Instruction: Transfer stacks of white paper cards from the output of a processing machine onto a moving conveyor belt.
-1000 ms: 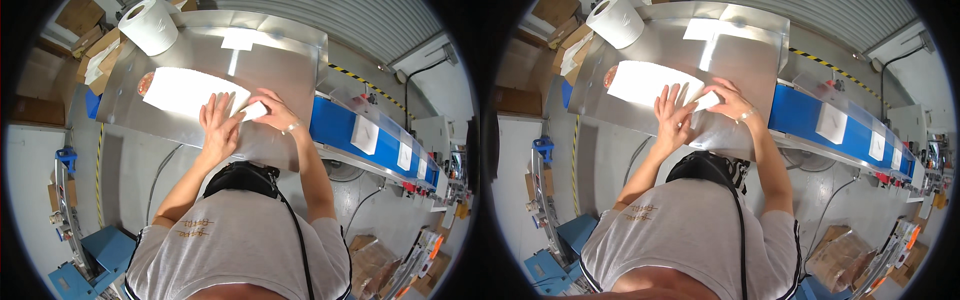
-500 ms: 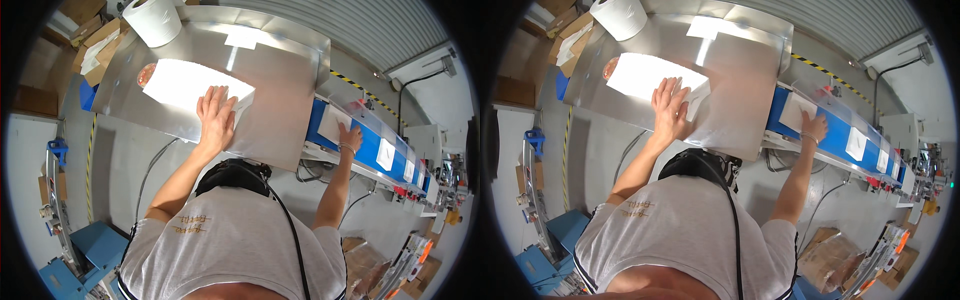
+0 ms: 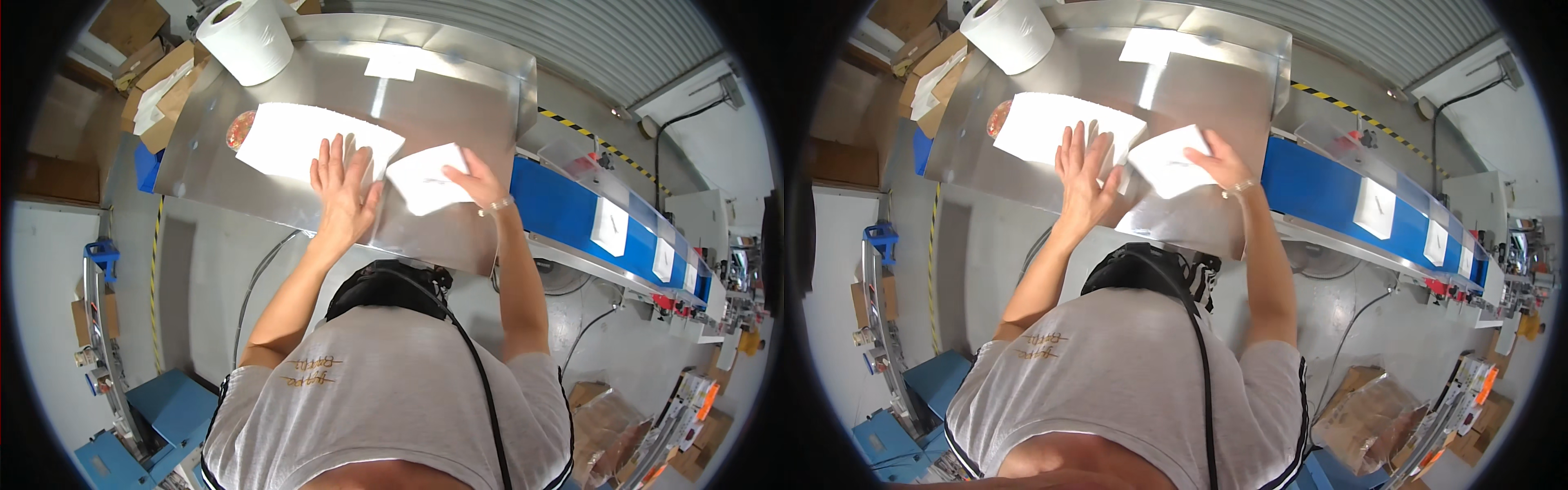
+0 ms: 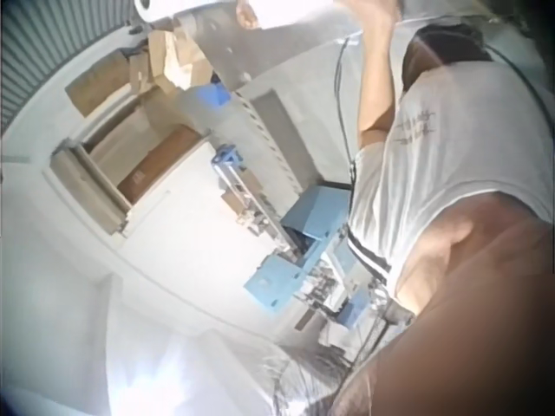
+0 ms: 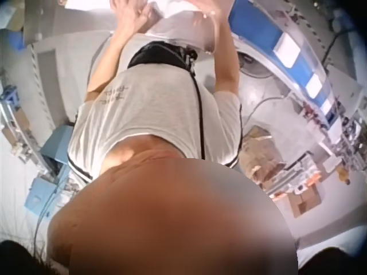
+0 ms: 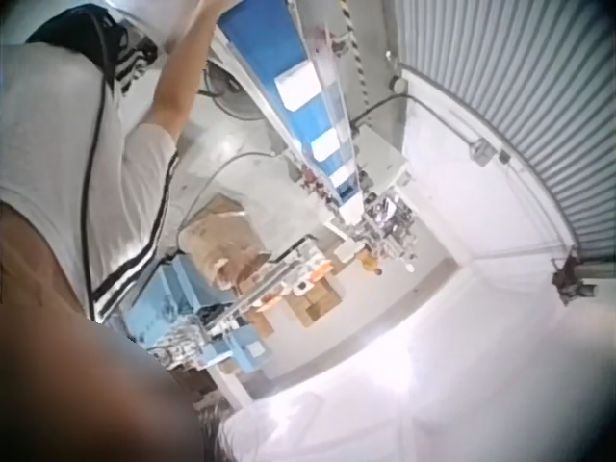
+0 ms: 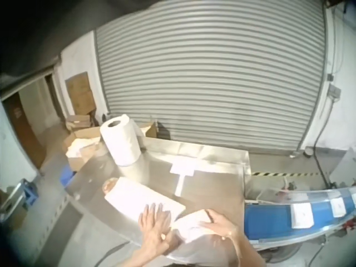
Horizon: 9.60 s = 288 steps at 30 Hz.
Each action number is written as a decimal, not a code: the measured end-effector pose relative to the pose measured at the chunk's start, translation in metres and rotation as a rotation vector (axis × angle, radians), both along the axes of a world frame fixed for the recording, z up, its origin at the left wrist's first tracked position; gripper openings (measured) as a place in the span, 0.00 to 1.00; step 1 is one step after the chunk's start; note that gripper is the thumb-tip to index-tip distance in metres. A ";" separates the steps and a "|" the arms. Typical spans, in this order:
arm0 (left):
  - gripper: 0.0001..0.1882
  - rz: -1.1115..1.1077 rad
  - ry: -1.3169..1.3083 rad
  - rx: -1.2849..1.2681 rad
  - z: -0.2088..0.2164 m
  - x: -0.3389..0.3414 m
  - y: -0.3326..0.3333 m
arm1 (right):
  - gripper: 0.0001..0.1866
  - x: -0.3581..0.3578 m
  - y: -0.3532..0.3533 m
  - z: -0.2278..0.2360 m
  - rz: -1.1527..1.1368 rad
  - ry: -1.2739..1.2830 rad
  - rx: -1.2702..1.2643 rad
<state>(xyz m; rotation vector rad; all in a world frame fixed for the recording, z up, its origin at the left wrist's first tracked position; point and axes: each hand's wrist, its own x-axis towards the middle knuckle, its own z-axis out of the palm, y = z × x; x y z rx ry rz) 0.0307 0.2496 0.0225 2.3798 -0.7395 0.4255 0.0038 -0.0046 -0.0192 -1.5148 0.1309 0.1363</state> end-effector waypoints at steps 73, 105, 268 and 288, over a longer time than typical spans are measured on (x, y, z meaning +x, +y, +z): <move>0.19 -0.053 -0.102 0.026 -0.005 0.023 0.019 | 0.26 0.059 0.052 -0.001 0.106 -0.338 -0.606; 0.22 0.059 -0.067 -0.026 0.001 0.040 0.030 | 0.21 0.057 0.043 -0.018 0.087 -0.167 -0.127; 0.18 0.119 -0.098 -0.001 -0.006 0.094 0.088 | 0.28 -0.003 -0.075 -0.056 -0.554 -0.201 -1.056; 0.30 0.204 0.001 -0.044 -0.010 0.121 0.112 | 0.16 0.053 0.033 -0.029 -0.261 0.035 0.020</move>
